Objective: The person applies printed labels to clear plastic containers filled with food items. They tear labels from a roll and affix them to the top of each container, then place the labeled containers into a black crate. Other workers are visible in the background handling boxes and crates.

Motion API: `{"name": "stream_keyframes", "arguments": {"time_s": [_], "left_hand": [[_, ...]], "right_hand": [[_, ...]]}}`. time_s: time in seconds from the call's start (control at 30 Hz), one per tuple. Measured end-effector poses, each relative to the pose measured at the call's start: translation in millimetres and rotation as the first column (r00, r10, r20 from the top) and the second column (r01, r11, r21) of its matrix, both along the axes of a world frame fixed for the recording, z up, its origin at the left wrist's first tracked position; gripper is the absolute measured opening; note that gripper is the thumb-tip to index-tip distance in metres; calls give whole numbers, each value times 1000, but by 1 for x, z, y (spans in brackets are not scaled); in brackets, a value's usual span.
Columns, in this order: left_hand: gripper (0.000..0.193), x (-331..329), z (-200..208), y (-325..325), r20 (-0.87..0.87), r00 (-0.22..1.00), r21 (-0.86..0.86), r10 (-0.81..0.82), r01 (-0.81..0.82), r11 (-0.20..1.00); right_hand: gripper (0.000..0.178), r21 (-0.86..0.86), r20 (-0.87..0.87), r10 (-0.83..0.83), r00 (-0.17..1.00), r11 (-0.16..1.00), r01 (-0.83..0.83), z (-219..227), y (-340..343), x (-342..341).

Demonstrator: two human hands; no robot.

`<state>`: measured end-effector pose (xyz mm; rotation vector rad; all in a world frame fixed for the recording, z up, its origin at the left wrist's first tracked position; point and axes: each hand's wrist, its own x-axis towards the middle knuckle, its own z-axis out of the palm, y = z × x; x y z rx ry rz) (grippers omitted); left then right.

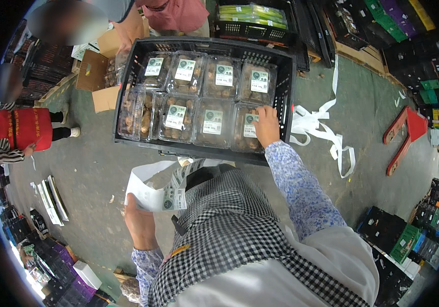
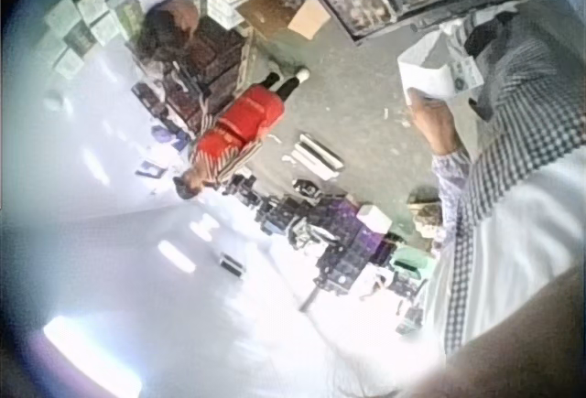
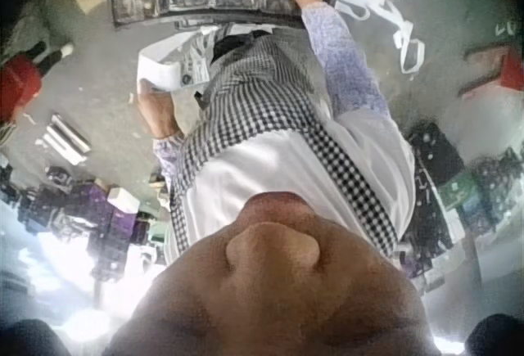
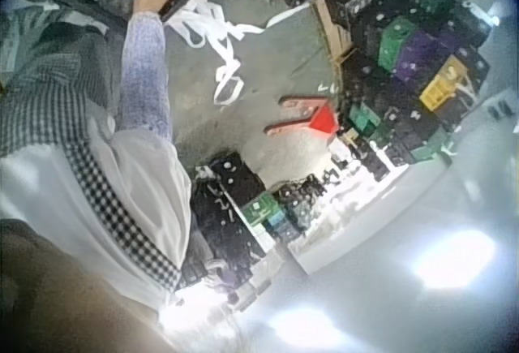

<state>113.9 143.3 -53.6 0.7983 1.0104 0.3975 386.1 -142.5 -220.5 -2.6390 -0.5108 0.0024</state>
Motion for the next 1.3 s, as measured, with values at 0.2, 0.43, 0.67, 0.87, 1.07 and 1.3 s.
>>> {"name": "stream_keyframes", "arguments": {"time_s": [0.2, 0.43, 0.67, 0.87, 1.07, 1.3], "left_hand": [[40, -10, -3, 8, -116, 992, 151, -48, 66, 986], [36, -17, 7, 11, -99, 994, 202, 43, -22, 979], [30, -9, 26, 19, 1, 986, 165, 165, -163, 973], [26, -44, 12, 62, -15, 945, 208, 326, -316, 926], [32, -59, 0, 96, -101, 936, 190, 337, -314, 930], [35, -46, -16, 135, -84, 954, 117, 289, -279, 953]], "right_hand": [[26, 78, -84, 84, 993, 994, -78, -24, -4, -7], [19, 575, -550, 398, 734, 818, -13, 116, 106, -67], [27, 722, -629, 539, 560, 672, 163, 126, 210, -60], [56, 607, -620, 233, 749, 747, 270, 9, 298, 16], [39, 481, -796, 223, 563, 798, 364, -13, 325, 58], [28, 495, -867, 410, 283, 645, 583, -11, 310, 63]]}}
